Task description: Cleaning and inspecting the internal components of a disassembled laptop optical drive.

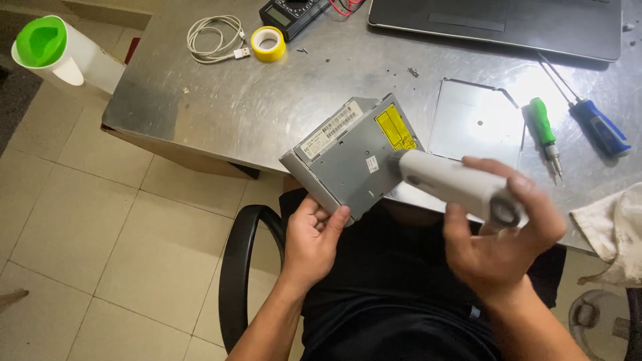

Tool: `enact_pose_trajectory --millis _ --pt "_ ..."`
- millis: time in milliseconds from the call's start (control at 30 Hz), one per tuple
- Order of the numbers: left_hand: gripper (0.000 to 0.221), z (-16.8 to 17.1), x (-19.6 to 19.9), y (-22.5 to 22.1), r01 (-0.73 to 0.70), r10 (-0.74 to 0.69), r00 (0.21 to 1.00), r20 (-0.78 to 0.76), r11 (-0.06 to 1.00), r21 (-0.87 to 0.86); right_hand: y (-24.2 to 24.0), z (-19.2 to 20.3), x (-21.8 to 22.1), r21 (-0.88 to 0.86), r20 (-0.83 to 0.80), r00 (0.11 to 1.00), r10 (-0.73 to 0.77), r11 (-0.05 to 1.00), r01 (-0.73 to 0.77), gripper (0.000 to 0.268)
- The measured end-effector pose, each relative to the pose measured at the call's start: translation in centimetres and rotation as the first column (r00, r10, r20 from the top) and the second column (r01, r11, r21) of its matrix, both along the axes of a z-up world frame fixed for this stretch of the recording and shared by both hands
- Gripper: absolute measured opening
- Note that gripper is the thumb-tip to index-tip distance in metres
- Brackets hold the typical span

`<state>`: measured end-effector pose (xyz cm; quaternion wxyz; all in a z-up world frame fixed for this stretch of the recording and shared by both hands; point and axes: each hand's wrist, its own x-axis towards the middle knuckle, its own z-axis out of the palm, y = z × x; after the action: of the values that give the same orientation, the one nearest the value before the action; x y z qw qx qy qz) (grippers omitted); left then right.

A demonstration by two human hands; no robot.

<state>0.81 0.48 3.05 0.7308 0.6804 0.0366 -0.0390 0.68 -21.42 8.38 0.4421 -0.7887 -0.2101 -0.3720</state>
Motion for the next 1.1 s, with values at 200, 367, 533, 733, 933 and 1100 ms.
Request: enact_pose_trajectory --millis 200,367,533,733,933,1100 --pt "0.039 -0.7 -0.3 -0.2 0.025 -0.024 0.996 0.081 1.0 -0.016 1.2 -1.0 -1.5 -0.022 0.117 0.988 0.097 0.995 -0.095 0.073" --pt "0.041 0.6 -0.6 0.1 0.045 -0.05 0.997 0.067 0.996 0.08 -0.4 1.5 0.3 -0.091 0.127 0.986 -0.112 0.988 0.124 0.063" --pt "0.037 -0.9 -0.1 -0.5 0.079 -0.071 0.991 0.118 0.995 -0.065 0.8 -1.8 -2.6 -0.108 0.096 0.988 0.122 0.988 -0.112 0.058" --pt "0.035 -0.3 -0.3 -0.2 0.07 -0.07 0.997 0.046 0.998 -0.003 -2.1 0.2 -0.5 -0.059 0.152 0.965 -0.214 0.972 0.225 0.064" --pt "0.04 -0.1 0.0 -0.6 0.08 -0.079 0.996 0.04 0.997 -0.024 -1.6 -1.0 -1.8 -0.064 0.209 0.978 -0.003 0.998 0.017 0.063" --pt "0.038 0.4 -0.4 -0.6 0.121 -0.12 0.992 0.048 0.993 -0.013 -3.3 -0.1 -0.7 0.009 0.149 0.94 -0.308 0.951 0.31 0.058"
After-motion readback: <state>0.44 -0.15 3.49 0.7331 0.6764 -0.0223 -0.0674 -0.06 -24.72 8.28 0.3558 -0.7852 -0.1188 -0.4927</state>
